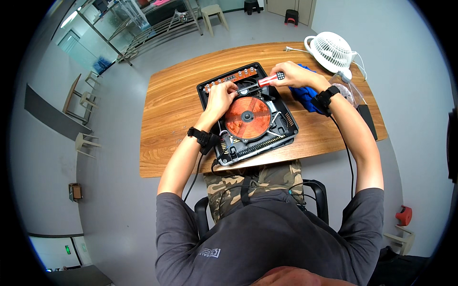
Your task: The person uses a screwdriver to remove and tighten screws on the internal components of a disassembled electronic device. They handle a circuit board and a fan assembly, then flip the device over to secure the back cover with additional screws.
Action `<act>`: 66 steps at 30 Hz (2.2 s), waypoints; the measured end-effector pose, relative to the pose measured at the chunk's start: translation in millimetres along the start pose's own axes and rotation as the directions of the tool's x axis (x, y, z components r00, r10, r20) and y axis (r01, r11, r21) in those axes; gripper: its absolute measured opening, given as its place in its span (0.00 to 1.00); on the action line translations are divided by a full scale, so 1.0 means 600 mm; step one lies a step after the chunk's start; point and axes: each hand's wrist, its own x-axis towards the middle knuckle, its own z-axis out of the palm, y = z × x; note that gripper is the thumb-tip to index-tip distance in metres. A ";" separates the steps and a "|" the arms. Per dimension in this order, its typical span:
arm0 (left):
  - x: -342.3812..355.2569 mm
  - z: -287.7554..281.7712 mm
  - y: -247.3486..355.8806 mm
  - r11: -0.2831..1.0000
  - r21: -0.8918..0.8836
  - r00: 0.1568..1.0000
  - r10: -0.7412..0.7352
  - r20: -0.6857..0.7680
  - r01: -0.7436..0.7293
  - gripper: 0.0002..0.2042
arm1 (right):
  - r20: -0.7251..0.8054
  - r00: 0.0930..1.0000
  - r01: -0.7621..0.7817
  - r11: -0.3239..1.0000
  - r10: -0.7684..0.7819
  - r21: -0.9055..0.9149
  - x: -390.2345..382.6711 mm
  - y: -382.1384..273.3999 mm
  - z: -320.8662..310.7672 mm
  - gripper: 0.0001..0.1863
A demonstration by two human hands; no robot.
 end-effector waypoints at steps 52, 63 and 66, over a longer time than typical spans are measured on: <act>0.027 0.015 0.024 0.992 -0.047 0.992 0.117 0.054 -0.114 0.11 | 0.091 0.936 -0.347 0.854 0.340 0.388 0.007 -0.042 -0.073 0.16; 0.115 0.016 -0.031 0.952 0.230 0.975 0.172 0.139 -0.201 0.16 | -0.092 0.939 -0.316 0.936 0.332 0.156 0.022 -0.004 -0.136 0.17; 0.134 0.032 -0.040 0.932 0.281 0.969 0.191 0.156 -0.229 0.15 | -0.120 0.959 -0.256 0.966 0.259 0.038 0.045 -0.006 -0.155 0.18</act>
